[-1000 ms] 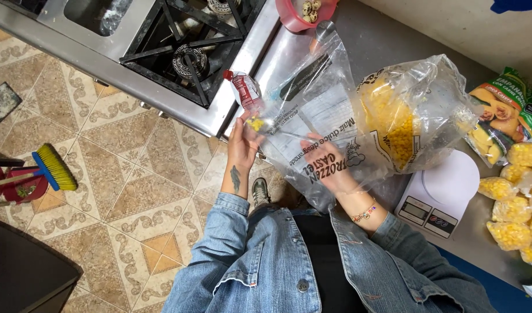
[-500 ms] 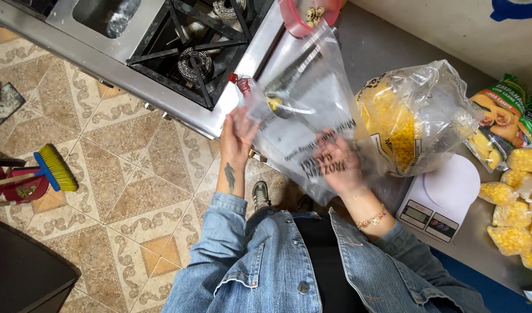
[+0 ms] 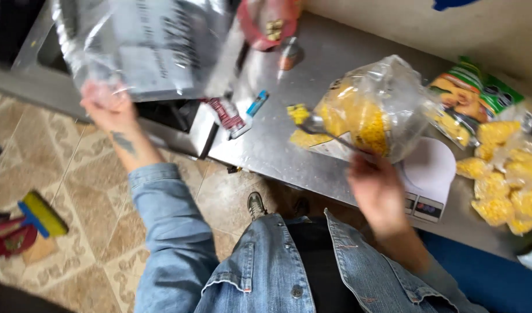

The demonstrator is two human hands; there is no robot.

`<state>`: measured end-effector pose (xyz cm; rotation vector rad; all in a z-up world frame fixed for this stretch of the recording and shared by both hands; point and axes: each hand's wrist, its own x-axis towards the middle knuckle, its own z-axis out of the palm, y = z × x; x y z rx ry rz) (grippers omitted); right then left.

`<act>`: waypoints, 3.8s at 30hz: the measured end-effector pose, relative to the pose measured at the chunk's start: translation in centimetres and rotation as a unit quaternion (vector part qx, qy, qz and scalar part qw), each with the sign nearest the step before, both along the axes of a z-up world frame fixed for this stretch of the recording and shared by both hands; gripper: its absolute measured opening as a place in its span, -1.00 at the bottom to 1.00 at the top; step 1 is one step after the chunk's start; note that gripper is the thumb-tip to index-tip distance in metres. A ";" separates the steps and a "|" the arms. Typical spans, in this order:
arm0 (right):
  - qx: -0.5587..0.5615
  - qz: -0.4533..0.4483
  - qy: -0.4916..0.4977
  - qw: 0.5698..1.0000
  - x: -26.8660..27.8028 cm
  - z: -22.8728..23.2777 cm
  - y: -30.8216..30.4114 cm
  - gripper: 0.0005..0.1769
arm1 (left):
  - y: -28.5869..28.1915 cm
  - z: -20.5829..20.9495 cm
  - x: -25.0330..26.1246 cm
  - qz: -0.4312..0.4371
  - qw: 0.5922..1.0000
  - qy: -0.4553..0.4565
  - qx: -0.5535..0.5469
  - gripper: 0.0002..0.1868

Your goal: The person portions frozen corn from a large bag into small plastic bags using a spoon and a digital scale. They weigh each portion, tie the bags, and place them on the counter.

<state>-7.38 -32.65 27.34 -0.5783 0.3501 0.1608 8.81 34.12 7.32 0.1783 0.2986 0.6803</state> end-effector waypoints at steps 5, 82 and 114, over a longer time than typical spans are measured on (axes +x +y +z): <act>-0.295 -0.204 -0.069 0.931 -2.2 2.8 -7.1 -0.58 | -2.1 -1.1 -1.1 0.052 0.824 0.448 0.343 -0.72; -0.490 -0.107 -0.139 0.854 9.5 -5.8 -21.7 -0.11 | -66.5 17.6 -14.7 -0.464 0.616 0.038 0.635 -0.82; -0.642 -0.197 -0.171 0.721 7.8 7.5 -25.9 -0.88 | -72.2 19.8 -8.9 -0.535 0.605 0.002 0.590 -0.87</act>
